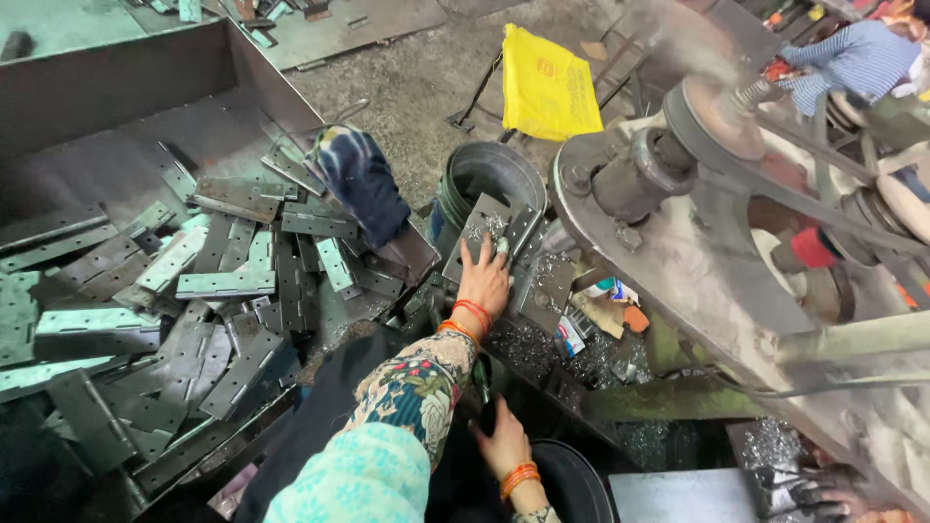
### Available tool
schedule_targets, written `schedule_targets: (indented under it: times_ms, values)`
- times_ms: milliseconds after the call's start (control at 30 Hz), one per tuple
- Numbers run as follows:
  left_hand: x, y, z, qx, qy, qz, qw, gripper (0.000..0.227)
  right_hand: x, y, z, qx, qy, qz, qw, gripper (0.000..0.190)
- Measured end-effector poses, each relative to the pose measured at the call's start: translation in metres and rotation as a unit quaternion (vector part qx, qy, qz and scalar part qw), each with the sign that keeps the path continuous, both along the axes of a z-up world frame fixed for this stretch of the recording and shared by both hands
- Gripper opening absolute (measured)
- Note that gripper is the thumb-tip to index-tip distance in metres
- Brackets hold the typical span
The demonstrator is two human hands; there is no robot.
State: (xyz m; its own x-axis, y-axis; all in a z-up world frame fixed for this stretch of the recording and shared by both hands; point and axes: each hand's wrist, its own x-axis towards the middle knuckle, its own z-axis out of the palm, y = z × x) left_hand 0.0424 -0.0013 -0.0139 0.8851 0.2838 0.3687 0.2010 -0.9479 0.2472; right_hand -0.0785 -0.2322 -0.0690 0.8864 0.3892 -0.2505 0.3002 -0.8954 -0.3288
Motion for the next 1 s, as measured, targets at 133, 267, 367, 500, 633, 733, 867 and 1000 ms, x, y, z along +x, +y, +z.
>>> schedule_targets:
  times_ms: [133,267,367,500,633,733,867,1000]
  values:
    - [0.0,0.005,0.007,0.011,0.043,-0.014,0.999,0.038,0.02,0.008,0.042,-0.05,0.007,0.033,0.998,0.079]
    - [-0.002,0.0,0.008,0.006,0.057,-0.025,0.998,0.041,0.022,0.013,0.061,-0.067,-0.002,0.07,0.995,0.079]
    - [0.001,0.004,0.01,-0.003,0.053,-0.032,0.998,0.04,0.01,0.016,0.038,-0.114,0.04,0.001,0.993,0.08]
    - [-0.004,0.0,0.004,0.011,0.014,-0.025,1.0,0.038,-0.02,-0.002,-0.03,0.109,-0.049,-0.009,0.993,0.075]
    - [-0.024,-0.004,0.012,-0.024,-0.049,-0.033,0.998,0.033,-0.021,-0.025,-0.071,0.103,-0.057,-0.005,0.993,0.071]
    - [-0.042,0.011,0.036,-0.065,-0.066,-0.001,0.996,0.03,0.005,-0.018,-0.055,0.1,-0.06,0.036,0.992,0.079]
    - [-0.073,0.027,0.05,-0.14,-0.122,0.046,0.981,0.027,0.029,-0.006,0.021,-0.02,-0.011,0.047,0.999,0.083]
    - [-0.12,0.076,0.023,-0.201,-0.165,0.106,0.96,0.03,0.04,0.016,0.082,-0.08,0.111,-0.021,0.99,0.079]
